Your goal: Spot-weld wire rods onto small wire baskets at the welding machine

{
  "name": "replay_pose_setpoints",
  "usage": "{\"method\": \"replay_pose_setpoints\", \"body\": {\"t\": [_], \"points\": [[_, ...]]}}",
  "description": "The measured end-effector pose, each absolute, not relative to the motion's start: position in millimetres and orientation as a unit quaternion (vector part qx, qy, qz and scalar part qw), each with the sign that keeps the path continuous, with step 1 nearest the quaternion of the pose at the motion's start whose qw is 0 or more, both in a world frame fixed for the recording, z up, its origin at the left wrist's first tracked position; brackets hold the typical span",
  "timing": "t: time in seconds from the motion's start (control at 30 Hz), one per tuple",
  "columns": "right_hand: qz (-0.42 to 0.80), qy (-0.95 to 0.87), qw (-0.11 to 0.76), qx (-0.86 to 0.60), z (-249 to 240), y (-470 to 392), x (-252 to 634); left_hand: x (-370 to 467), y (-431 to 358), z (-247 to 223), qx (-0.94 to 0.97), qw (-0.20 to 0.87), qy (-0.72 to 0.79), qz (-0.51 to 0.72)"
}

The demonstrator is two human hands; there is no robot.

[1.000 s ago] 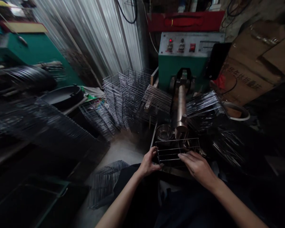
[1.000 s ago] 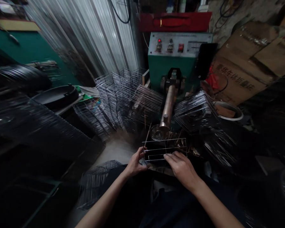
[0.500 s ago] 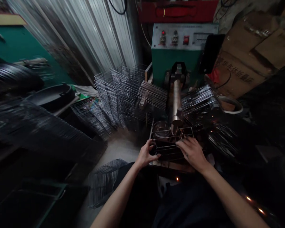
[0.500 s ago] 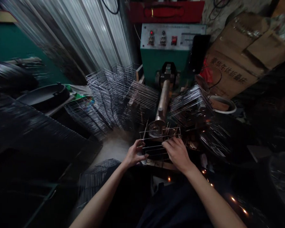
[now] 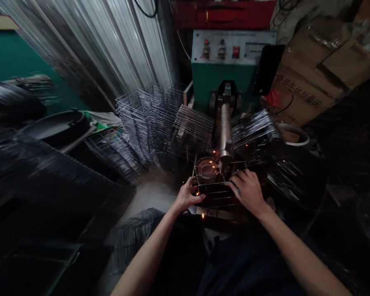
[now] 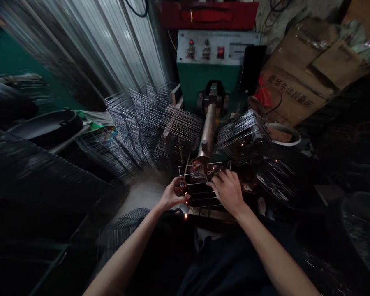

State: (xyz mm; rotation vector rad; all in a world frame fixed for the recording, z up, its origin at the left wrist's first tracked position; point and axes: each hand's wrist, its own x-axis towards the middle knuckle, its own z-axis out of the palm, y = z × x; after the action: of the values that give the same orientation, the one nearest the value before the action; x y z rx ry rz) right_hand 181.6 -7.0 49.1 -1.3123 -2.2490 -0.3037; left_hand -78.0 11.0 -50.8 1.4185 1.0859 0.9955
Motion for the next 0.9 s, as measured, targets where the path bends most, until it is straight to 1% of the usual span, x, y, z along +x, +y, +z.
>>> {"method": "replay_pose_setpoints", "body": {"t": [0.07,0.2,0.27,0.43,0.57,0.8,0.9], "points": [[-0.118,-0.828,0.252,-0.487,49,-6,182,-78,9,-50,0.606,0.502,0.466,0.405],[-0.135,-0.83,0.234,-0.489,45,-2,183,-82,8,-45,0.644,0.378,0.53,0.402],[-0.136,-0.833,0.232,-0.484,44,1,184,-85,12,-45,0.645,0.354,0.538,0.412],[-0.131,-0.835,0.222,-0.485,46,12,185,-92,31,-55,0.625,0.423,0.502,0.423],[-0.128,-0.835,0.227,-0.485,47,20,184,-94,41,-62,0.617,0.45,0.482,0.429],[-0.111,-0.832,0.233,-0.492,45,25,181,-92,45,-53,0.619,0.446,0.497,0.413],[-0.095,-0.831,0.239,-0.493,45,26,181,-93,46,-57,0.617,0.448,0.491,0.42]]}}
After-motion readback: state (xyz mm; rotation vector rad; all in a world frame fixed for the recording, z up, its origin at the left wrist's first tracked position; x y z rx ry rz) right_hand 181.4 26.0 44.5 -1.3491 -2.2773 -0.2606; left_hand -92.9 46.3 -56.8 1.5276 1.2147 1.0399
